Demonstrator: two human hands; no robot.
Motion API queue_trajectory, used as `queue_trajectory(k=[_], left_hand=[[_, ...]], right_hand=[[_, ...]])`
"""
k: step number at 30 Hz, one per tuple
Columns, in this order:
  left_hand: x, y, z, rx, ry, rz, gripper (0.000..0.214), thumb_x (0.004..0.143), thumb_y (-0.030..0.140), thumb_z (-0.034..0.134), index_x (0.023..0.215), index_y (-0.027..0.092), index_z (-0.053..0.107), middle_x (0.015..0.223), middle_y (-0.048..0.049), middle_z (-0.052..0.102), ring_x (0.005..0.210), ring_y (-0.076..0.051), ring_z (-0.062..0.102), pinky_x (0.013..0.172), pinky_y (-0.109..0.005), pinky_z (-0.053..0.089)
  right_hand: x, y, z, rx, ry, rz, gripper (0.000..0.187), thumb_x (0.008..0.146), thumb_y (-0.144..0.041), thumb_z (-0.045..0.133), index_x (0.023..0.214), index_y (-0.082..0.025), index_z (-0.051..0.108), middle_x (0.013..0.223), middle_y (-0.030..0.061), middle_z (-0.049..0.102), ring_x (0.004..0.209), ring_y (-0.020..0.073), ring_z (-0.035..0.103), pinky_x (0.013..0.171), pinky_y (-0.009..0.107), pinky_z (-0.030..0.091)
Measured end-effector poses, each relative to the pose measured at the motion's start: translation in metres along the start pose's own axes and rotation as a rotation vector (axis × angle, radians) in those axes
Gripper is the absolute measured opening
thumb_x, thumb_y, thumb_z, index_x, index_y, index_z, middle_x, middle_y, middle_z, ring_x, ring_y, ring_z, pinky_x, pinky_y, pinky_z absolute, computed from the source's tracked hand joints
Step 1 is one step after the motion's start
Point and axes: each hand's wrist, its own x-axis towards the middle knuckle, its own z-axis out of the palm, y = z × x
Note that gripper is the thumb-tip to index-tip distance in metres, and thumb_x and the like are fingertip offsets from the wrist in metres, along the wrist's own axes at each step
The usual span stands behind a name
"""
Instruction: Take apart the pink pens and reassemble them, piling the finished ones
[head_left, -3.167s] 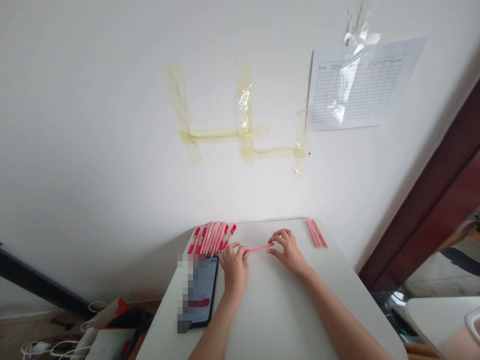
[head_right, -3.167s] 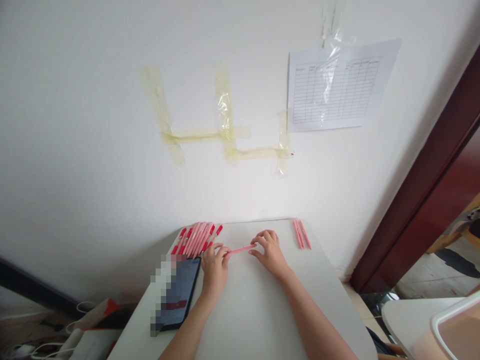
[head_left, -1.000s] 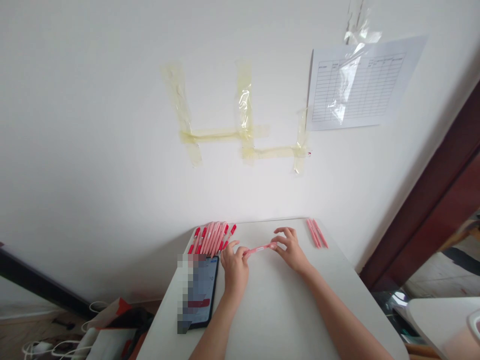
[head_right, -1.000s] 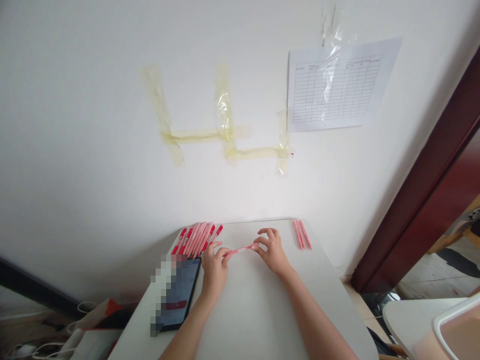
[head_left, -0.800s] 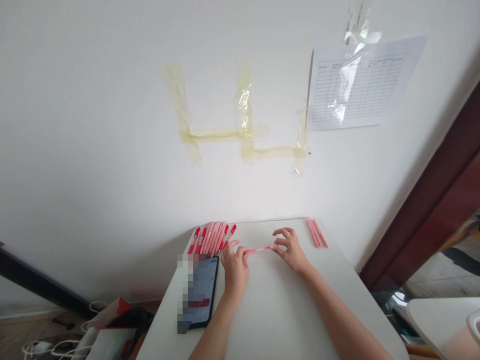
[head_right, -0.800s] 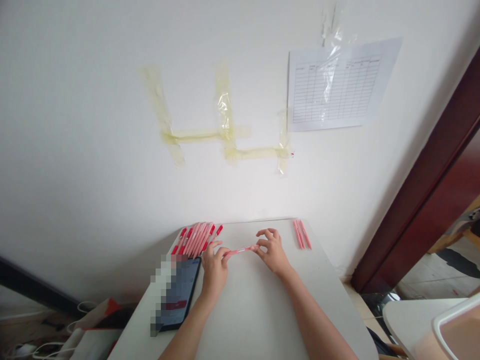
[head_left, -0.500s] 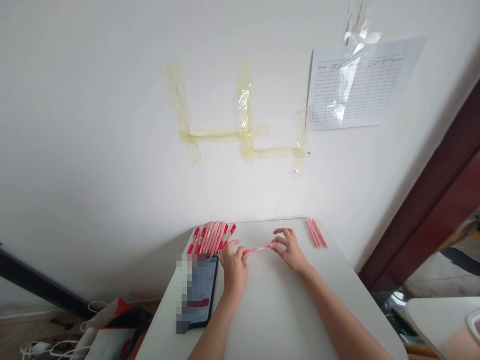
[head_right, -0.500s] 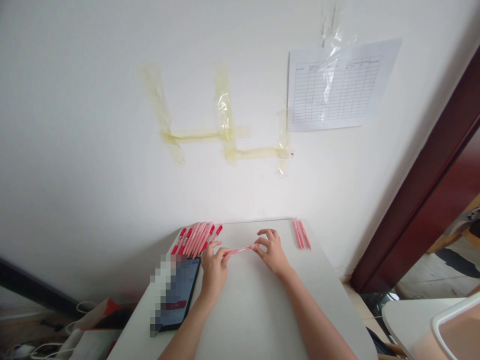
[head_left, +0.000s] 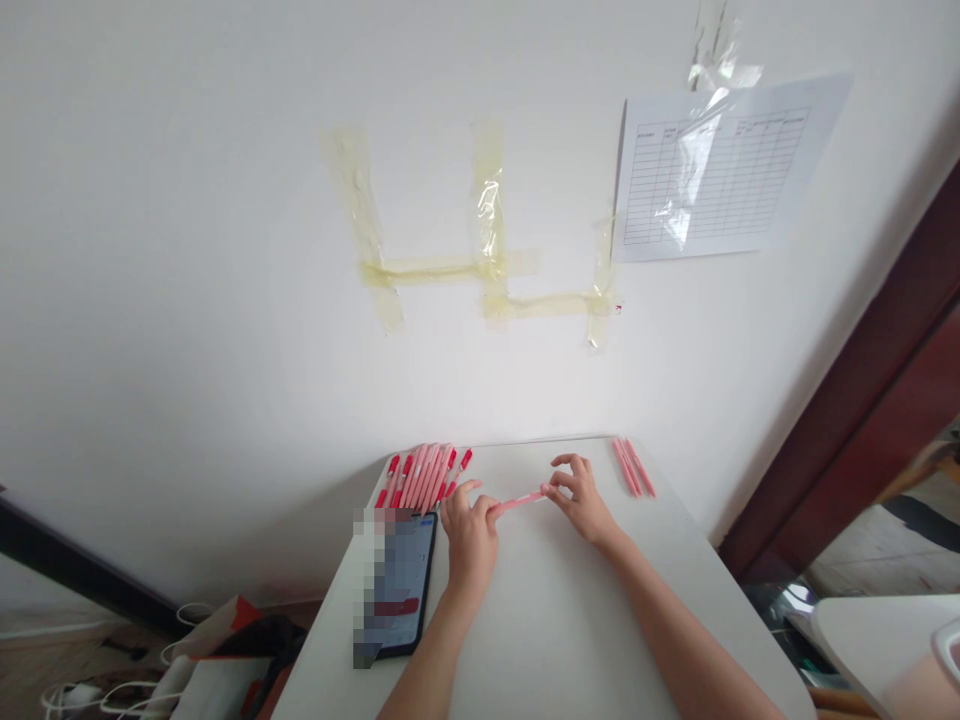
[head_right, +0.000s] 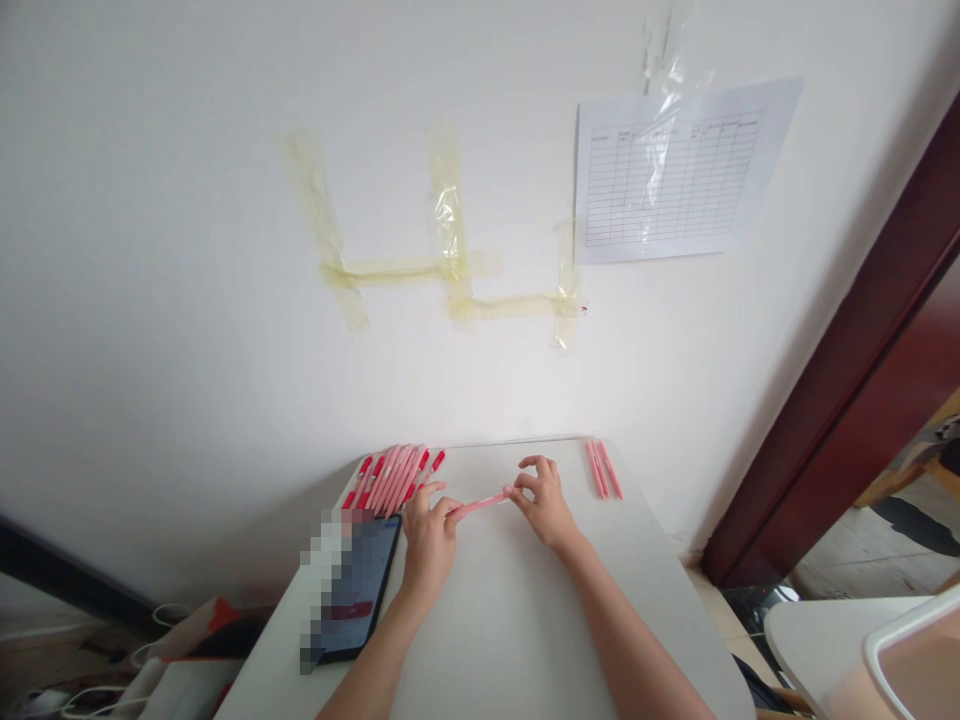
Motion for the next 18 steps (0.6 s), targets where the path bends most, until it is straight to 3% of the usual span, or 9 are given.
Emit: queue_trajectory(k=[11,18], left_hand=[[0.004,0.006,-0.011,0.050,-0.007,-0.089,0.012,0.086,0.029,0.067,0.093,0.027,0.077,0.119,-0.0086,0.062,0.114,-0.029,0.055,0.102,-0.055,0.043],[0.004,0.007,-0.011,0.024,-0.034,-0.060,0.015,0.087,0.025,0.064,0.075,0.023,0.072,0.118,-0.0082,0.061,0.115,-0.029,0.053,0.106,-0.056,0.040]], right_hand=[[0.000,0.009,0.005,0.014,0.069,-0.033,0.029,0.097,-0.053,0.053,0.089,-0.030,0.067,0.128,0.0084,0.052,0.124,0.0327,0.043,0.094,0.054,0.049],[0.001,0.008,0.002,-0.016,0.073,-0.019,0.028,0.096,-0.052,0.054,0.086,-0.030,0.068,0.125,0.0076,0.054,0.124,0.0317,0.044,0.097,0.053,0.047]])
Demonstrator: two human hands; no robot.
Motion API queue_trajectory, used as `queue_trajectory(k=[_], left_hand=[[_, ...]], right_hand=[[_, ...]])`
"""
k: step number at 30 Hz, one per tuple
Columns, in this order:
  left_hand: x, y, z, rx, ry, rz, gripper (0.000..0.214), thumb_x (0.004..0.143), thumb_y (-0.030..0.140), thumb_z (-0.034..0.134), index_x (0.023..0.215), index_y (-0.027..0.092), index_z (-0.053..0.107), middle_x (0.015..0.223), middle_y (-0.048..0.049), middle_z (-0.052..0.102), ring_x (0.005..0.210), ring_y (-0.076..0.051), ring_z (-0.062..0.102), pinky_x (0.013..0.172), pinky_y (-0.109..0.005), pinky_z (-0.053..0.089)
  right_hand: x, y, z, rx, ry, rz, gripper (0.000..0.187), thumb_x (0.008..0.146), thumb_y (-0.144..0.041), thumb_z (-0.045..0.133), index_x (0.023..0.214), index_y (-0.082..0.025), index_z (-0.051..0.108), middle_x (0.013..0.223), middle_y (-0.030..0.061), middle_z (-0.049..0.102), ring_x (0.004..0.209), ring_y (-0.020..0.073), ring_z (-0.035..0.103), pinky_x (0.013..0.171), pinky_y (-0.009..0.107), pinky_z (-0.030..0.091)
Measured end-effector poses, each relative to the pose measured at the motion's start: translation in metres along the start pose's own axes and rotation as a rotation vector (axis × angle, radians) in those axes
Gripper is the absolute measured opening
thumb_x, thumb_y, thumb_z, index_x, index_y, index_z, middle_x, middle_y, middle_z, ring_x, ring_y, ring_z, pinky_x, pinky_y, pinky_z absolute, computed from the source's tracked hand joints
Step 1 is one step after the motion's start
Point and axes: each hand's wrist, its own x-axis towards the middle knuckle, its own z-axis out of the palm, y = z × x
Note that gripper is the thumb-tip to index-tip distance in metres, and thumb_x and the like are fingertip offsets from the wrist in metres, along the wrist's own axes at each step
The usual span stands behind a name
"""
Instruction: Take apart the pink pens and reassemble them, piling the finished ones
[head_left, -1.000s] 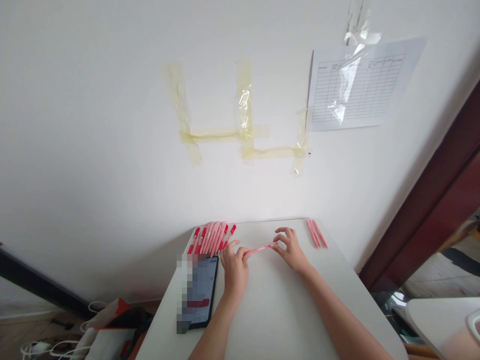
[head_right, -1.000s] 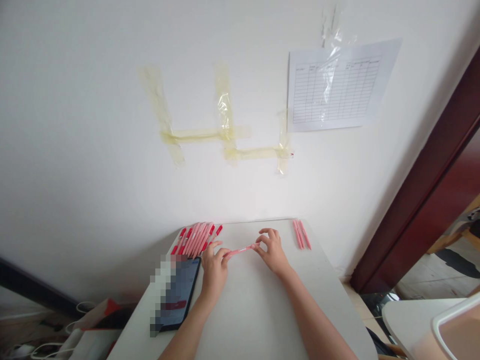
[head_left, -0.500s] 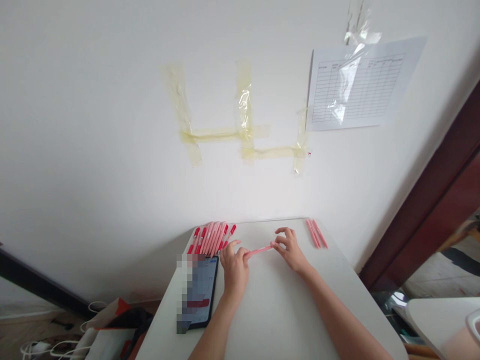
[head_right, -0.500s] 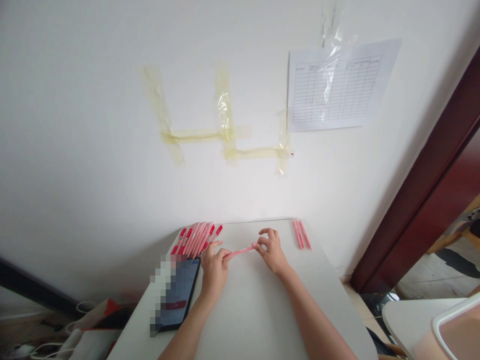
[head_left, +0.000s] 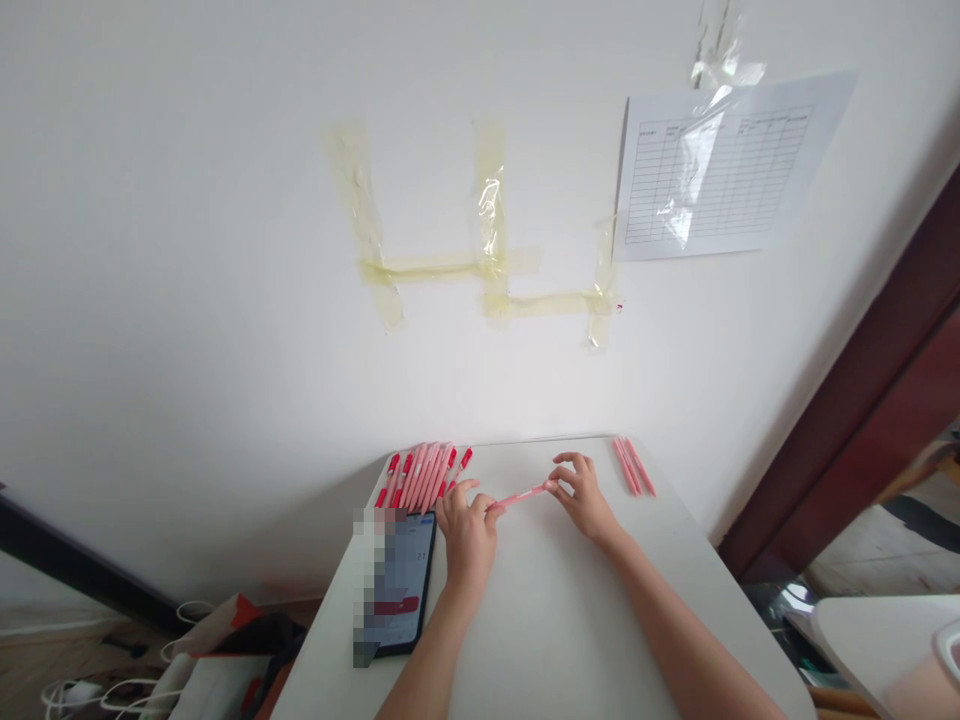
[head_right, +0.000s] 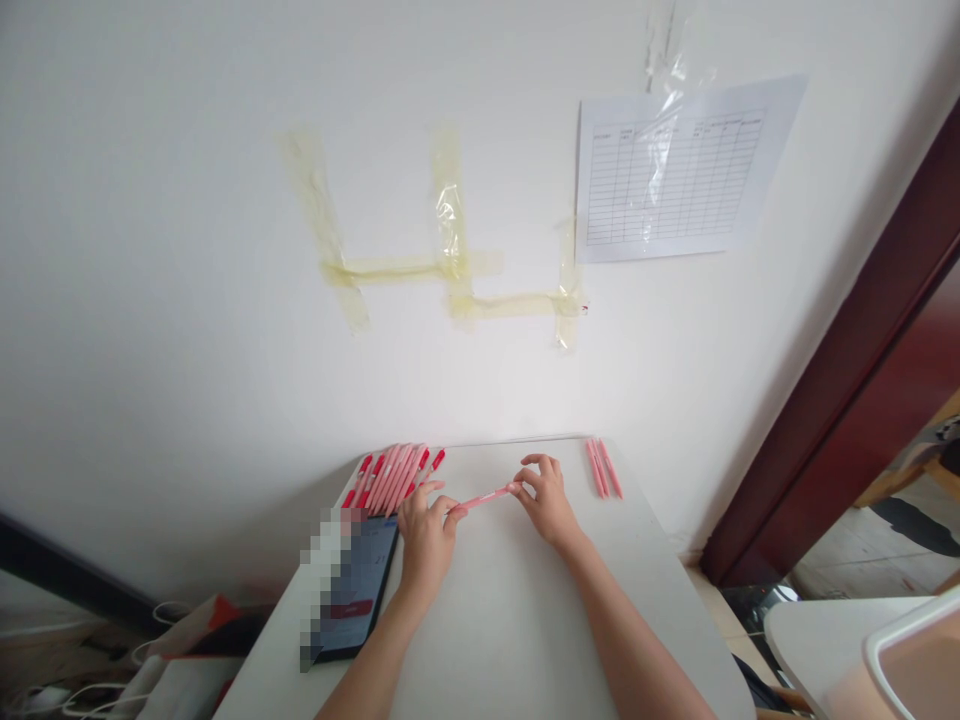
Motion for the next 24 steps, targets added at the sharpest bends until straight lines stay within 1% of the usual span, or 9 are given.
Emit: queue_trajectory(k=[3,7,11,13,15,17,19,22,24], left_hand=[[0.000,-0.001,0.002,-0.020,-0.002,0.037,0.016,0.087,0.023,0.062,0.074,0.022,0.070,0.118,-0.0086,0.061,0.115,-0.029,0.053,0.105,-0.055,0.041],[0.000,-0.002,0.002,-0.023,0.015,0.052,0.016,0.087,0.021,0.062,0.072,0.021,0.068,0.117,-0.0088,0.060,0.115,-0.029,0.052,0.104,-0.055,0.041],[0.000,-0.002,0.001,-0.016,0.041,0.061,0.015,0.086,0.023,0.063,0.073,0.022,0.069,0.116,-0.0088,0.060,0.114,-0.029,0.053,0.104,-0.055,0.041],[0.000,-0.002,0.002,-0.017,0.045,0.059,0.015,0.086,0.026,0.065,0.073,0.022,0.071,0.115,-0.0089,0.060,0.113,-0.028,0.053,0.103,-0.054,0.042],[-0.001,-0.002,0.002,-0.020,0.038,0.051,0.014,0.086,0.029,0.066,0.075,0.023,0.072,0.115,-0.0090,0.061,0.114,-0.028,0.054,0.102,-0.054,0.043],[-0.002,-0.001,0.003,-0.030,0.023,0.047,0.012,0.085,0.032,0.068,0.076,0.024,0.073,0.116,-0.0088,0.061,0.115,-0.029,0.054,0.103,-0.054,0.043],[-0.003,0.001,0.003,-0.049,-0.001,0.058,0.011,0.083,0.034,0.071,0.078,0.026,0.074,0.117,-0.0082,0.062,0.116,-0.029,0.054,0.104,-0.054,0.042],[-0.004,0.005,0.002,-0.084,-0.045,0.088,0.010,0.081,0.036,0.074,0.083,0.027,0.075,0.117,-0.0078,0.063,0.117,-0.028,0.055,0.109,-0.055,0.039],[-0.005,0.006,0.003,-0.088,-0.097,0.085,0.017,0.078,0.036,0.076,0.093,0.027,0.075,0.119,-0.0082,0.063,0.119,-0.028,0.055,0.112,-0.057,0.037]], right_hand=[[0.000,0.000,-0.002,-0.012,-0.021,0.002,0.028,0.097,-0.051,0.054,0.085,-0.030,0.070,0.124,0.0074,0.055,0.124,0.0310,0.044,0.100,0.053,0.046],[0.001,-0.001,-0.003,-0.006,-0.034,-0.007,0.030,0.097,-0.050,0.054,0.084,-0.030,0.071,0.122,0.0075,0.056,0.122,0.0302,0.044,0.103,0.053,0.043],[0.001,0.000,-0.002,0.066,-0.041,0.016,0.032,0.096,-0.054,0.053,0.084,-0.030,0.071,0.120,0.0081,0.057,0.123,0.0300,0.044,0.101,0.050,0.045],[0.003,0.001,-0.001,0.119,-0.013,0.052,0.033,0.093,-0.057,0.056,0.084,-0.029,0.070,0.118,0.0083,0.059,0.122,0.0305,0.045,0.099,0.050,0.046],[0.004,0.002,-0.001,0.183,0.039,0.104,0.034,0.086,-0.061,0.064,0.082,-0.028,0.070,0.116,0.0085,0.061,0.121,0.0312,0.048,0.100,0.050,0.045],[0.006,0.001,-0.001,0.298,0.082,0.164,0.037,0.080,-0.062,0.071,0.077,-0.026,0.068,0.115,0.0085,0.064,0.118,0.0309,0.052,0.102,0.050,0.044],[0.007,-0.001,-0.001,0.474,0.089,0.225,0.039,0.076,-0.062,0.075,0.076,-0.024,0.066,0.115,0.0082,0.066,0.114,0.0291,0.058,0.102,0.048,0.045],[0.008,-0.007,-0.002,0.798,0.077,0.312,0.040,0.075,-0.060,0.078,0.080,-0.022,0.065,0.111,0.0072,0.068,0.106,0.0265,0.064,0.098,0.045,0.050],[0.009,-0.010,-0.003,1.016,0.096,0.371,0.041,0.075,-0.059,0.079,0.084,-0.022,0.064,0.105,0.0056,0.069,0.100,0.0251,0.067,0.095,0.046,0.053]])
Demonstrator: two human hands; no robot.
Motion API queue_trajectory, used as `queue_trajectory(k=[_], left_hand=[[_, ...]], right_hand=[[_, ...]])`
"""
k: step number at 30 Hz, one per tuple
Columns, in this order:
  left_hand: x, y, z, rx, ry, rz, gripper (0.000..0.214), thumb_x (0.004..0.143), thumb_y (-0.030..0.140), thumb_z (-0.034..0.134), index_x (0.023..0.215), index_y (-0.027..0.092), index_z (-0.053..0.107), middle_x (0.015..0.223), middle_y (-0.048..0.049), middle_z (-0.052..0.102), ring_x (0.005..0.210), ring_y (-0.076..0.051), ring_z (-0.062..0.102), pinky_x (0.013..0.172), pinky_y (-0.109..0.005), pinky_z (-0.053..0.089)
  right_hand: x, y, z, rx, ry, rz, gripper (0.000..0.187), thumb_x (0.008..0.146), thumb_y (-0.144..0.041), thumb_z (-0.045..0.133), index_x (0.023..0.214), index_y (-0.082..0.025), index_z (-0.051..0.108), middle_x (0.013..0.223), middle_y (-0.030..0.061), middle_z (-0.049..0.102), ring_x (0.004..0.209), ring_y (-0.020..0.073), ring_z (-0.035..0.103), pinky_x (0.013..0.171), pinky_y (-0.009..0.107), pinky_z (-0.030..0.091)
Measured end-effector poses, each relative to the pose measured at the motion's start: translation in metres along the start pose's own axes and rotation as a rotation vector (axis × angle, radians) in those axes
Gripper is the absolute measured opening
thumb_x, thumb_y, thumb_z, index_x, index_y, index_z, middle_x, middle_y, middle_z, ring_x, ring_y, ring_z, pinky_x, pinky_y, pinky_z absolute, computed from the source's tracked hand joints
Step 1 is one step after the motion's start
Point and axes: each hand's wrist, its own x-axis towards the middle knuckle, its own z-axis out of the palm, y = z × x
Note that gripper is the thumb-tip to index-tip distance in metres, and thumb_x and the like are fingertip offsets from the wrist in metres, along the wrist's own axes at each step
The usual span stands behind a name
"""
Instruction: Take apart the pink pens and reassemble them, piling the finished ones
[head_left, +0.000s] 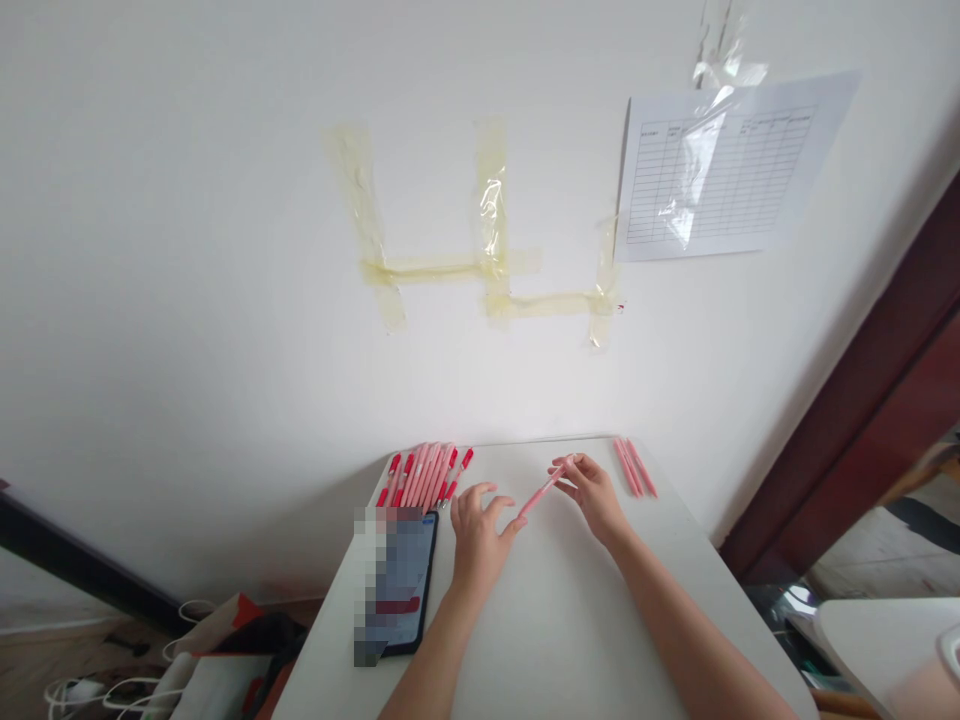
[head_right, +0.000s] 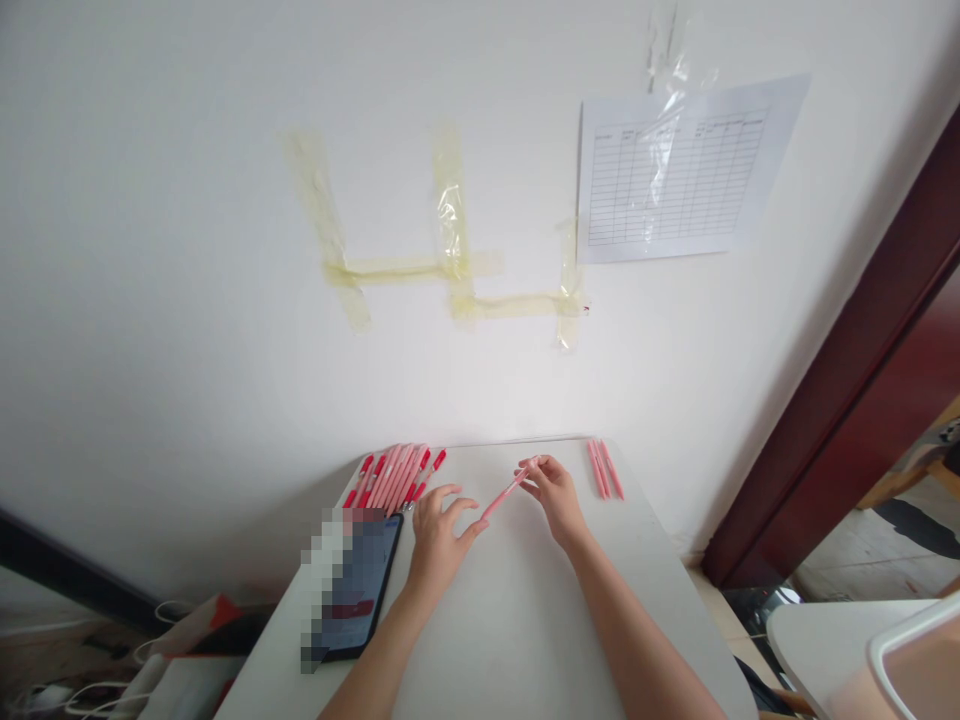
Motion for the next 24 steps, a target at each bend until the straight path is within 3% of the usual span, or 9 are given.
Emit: queue_trajectory(k=[4,8,11,15,24], left_hand=[[-0.005,-0.001,0.004,0.045,-0.182,-0.063,0.039,0.080,0.033,0.073,0.118,0.028,0.067,0.132,-0.0096,0.061,0.130,-0.031,0.051,0.116,-0.065,0.030],[-0.009,-0.003,0.008,0.099,-0.326,-0.041,0.040,0.087,0.035,0.064,0.126,0.031,0.063,0.144,-0.0096,0.056,0.139,-0.032,0.044,0.117,-0.071,0.024],[-0.010,-0.003,0.009,0.115,-0.345,-0.042,0.038,0.089,0.035,0.059,0.127,0.031,0.062,0.146,-0.0093,0.055,0.141,-0.031,0.043,0.117,-0.073,0.021],[-0.009,-0.002,0.007,0.107,-0.351,-0.049,0.037,0.090,0.035,0.058,0.127,0.032,0.062,0.146,-0.0089,0.055,0.141,-0.031,0.042,0.117,-0.074,0.019],[-0.008,0.000,0.005,0.109,-0.364,-0.053,0.037,0.091,0.036,0.056,0.127,0.031,0.062,0.148,-0.0097,0.055,0.143,-0.031,0.042,0.117,-0.076,0.015]], right_hand=[[0.003,-0.003,-0.004,0.349,0.085,0.067,0.036,0.078,-0.051,0.080,0.096,-0.026,0.061,0.084,-0.0019,0.066,0.081,0.0182,0.068,0.086,0.044,0.058],[0.010,-0.005,-0.017,0.559,0.167,0.139,0.028,0.078,-0.037,0.078,0.097,-0.028,0.059,0.064,-0.0084,0.050,0.054,0.0092,0.051,0.058,0.026,0.055],[0.012,-0.008,-0.023,0.647,0.146,0.187,0.022,0.079,-0.036,0.074,0.091,-0.026,0.057,0.062,-0.0080,0.045,0.049,0.0079,0.042,0.042,0.019,0.040],[0.011,-0.011,-0.025,0.723,0.099,0.185,0.017,0.082,-0.033,0.069,0.083,-0.025,0.055,0.057,-0.0095,0.036,0.044,0.0063,0.029,0.036,0.015,0.025],[0.009,-0.008,-0.028,0.724,0.083,0.172,0.014,0.075,-0.025,0.063,0.072,-0.023,0.049,0.052,-0.0109,0.029,0.040,0.0066,0.020,0.034,0.018,0.020]])
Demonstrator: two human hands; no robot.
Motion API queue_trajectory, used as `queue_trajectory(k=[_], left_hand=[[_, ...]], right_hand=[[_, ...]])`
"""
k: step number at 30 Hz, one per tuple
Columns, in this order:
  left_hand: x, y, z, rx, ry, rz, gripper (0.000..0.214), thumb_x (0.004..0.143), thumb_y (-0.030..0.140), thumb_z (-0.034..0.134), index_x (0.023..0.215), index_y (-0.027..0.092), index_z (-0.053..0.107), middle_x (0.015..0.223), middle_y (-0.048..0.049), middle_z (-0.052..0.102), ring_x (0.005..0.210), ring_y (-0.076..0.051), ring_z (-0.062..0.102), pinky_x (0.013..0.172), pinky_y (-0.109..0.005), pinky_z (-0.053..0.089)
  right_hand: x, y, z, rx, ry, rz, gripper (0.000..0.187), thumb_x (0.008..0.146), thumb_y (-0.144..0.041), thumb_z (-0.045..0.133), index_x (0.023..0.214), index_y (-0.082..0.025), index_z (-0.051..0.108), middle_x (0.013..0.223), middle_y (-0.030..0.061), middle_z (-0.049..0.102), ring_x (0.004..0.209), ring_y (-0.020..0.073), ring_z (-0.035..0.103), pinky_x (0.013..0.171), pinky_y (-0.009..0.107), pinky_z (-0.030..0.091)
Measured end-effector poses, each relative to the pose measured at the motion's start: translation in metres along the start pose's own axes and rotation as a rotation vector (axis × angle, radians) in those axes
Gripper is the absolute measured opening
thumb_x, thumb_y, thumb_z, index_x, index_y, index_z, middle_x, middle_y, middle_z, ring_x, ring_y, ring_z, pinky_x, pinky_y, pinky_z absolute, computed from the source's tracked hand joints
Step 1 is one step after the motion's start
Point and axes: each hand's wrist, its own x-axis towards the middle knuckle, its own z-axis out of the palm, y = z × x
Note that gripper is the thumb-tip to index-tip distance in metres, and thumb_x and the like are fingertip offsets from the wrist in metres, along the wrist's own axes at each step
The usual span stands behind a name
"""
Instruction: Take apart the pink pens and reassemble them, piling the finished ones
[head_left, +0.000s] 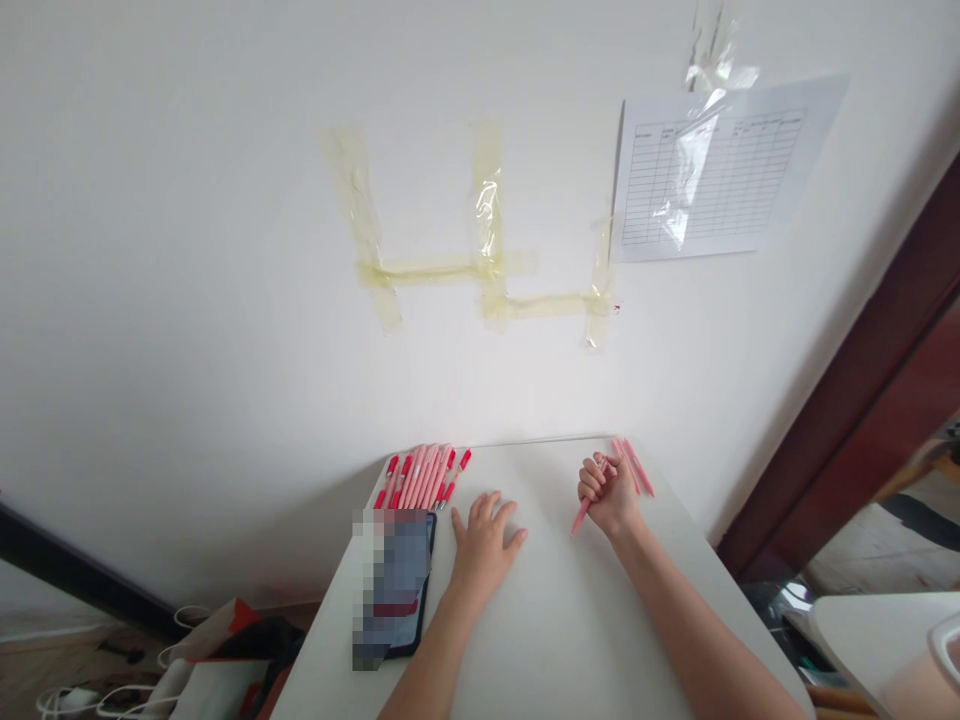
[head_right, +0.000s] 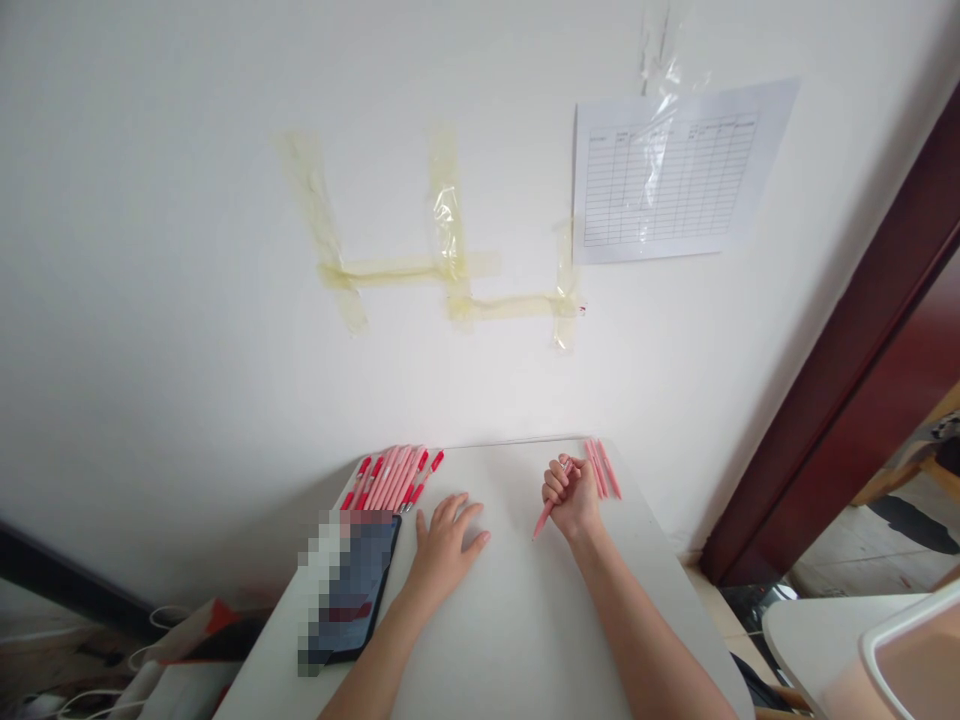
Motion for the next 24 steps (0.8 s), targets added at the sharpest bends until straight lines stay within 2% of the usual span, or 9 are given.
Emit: queue_trajectory(k=[6,12,24], left_hand=[[0.0000,-0.0004,0.0005,-0.003,-0.011,-0.007,0.037,0.092,0.036,0.055,0.128,0.031,0.061,0.149,-0.0093,0.053,0.144,-0.031,0.040,0.118,-0.076,0.014],[-0.0002,-0.0010,0.0012,0.007,0.002,0.003,0.037,0.092,0.036,0.056,0.128,0.032,0.061,0.149,-0.0099,0.053,0.143,-0.031,0.041,0.117,-0.076,0.015],[-0.0005,-0.0024,0.0034,0.025,0.024,0.018,0.037,0.091,0.035,0.056,0.128,0.032,0.061,0.145,-0.0108,0.055,0.140,-0.032,0.043,0.116,-0.076,0.017]], right_hand=[[0.0012,0.0015,-0.0015,0.015,-0.011,-0.008,0.019,0.079,-0.031,0.063,0.070,-0.023,0.049,0.053,-0.0103,0.030,0.041,0.0062,0.021,0.034,0.018,0.021],[0.0023,0.0035,-0.0054,-0.038,-0.032,-0.008,0.017,0.075,-0.025,0.062,0.068,-0.023,0.047,0.053,-0.0107,0.028,0.040,0.0059,0.019,0.033,0.018,0.022],[0.0037,0.0022,-0.0054,-0.053,-0.023,-0.025,0.020,0.076,-0.026,0.062,0.067,-0.022,0.045,0.052,-0.0111,0.028,0.039,0.0055,0.020,0.034,0.018,0.020]])
